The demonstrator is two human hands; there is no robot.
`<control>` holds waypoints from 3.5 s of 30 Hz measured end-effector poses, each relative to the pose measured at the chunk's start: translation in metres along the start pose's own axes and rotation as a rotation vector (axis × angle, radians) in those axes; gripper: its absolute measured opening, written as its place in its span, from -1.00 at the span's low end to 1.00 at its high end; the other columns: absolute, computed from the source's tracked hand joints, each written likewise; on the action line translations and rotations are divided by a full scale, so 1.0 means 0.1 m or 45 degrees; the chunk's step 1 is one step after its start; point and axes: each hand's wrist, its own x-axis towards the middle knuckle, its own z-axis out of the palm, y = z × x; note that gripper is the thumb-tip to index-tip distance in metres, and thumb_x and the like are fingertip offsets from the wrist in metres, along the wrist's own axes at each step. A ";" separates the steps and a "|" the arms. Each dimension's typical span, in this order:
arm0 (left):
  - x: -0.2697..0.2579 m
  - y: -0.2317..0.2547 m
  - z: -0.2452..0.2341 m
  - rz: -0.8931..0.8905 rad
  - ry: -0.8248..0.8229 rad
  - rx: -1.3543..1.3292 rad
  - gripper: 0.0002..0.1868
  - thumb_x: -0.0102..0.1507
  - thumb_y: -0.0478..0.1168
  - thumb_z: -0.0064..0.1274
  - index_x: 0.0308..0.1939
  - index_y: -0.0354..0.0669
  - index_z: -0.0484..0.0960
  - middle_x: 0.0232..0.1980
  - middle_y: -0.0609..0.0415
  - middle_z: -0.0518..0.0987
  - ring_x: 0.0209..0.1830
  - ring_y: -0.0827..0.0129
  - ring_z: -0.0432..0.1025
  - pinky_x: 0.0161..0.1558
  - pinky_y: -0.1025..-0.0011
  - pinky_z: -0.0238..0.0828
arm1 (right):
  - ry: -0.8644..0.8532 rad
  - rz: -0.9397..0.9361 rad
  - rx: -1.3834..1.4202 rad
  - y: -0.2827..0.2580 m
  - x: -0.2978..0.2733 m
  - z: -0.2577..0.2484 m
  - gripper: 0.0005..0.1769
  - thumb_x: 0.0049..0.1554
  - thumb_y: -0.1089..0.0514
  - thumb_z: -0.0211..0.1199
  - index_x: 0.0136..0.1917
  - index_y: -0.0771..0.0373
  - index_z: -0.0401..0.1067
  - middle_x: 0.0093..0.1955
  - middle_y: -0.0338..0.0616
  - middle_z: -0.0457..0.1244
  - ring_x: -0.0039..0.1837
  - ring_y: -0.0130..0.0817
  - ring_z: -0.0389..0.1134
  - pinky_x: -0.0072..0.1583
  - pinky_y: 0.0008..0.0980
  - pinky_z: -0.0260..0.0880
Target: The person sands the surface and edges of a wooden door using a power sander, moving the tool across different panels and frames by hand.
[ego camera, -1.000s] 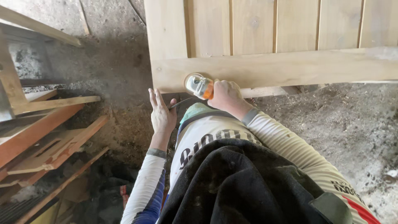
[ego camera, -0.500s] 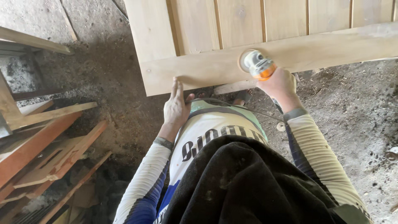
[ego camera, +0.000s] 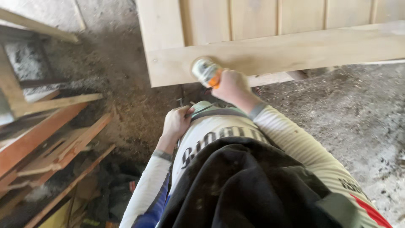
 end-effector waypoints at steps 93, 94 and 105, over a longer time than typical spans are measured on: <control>1.50 3.93 3.37 -0.081 0.148 0.245 -0.38 0.43 -0.11 -0.21 0.41 -0.58 0.18 0.56 -0.57 -0.10 0.60 -0.36 -0.19 0.52 0.02 -0.14 | -0.083 0.245 -0.097 5.25 -0.84 -2.83 -0.57 -0.06 -0.03 0.42 -0.12 0.35 0.42 -0.27 0.05 0.38 -0.20 -0.07 0.47 -0.05 -0.15 0.49; 1.53 3.95 3.39 -0.088 0.162 0.249 -0.38 0.43 -0.11 -0.21 0.41 -0.58 0.18 0.56 -0.58 -0.10 0.60 -0.37 -0.19 0.52 0.02 -0.14 | -0.067 0.245 -0.106 5.32 -0.86 -2.88 -0.56 -0.06 -0.04 0.43 -0.12 0.35 0.42 -0.27 0.06 0.38 -0.20 -0.06 0.46 -0.06 -0.14 0.49; 1.59 4.04 3.54 -0.149 0.193 0.375 -0.33 0.43 -0.07 -0.18 0.37 -0.68 0.15 0.54 -0.63 -0.08 0.59 -0.42 -0.18 0.53 -0.06 -0.17 | -0.036 0.299 -0.039 5.90 -1.05 -3.21 -0.55 -0.11 -0.05 0.46 -0.14 0.33 0.45 -0.25 0.08 0.38 -0.17 -0.03 0.46 -0.02 -0.10 0.48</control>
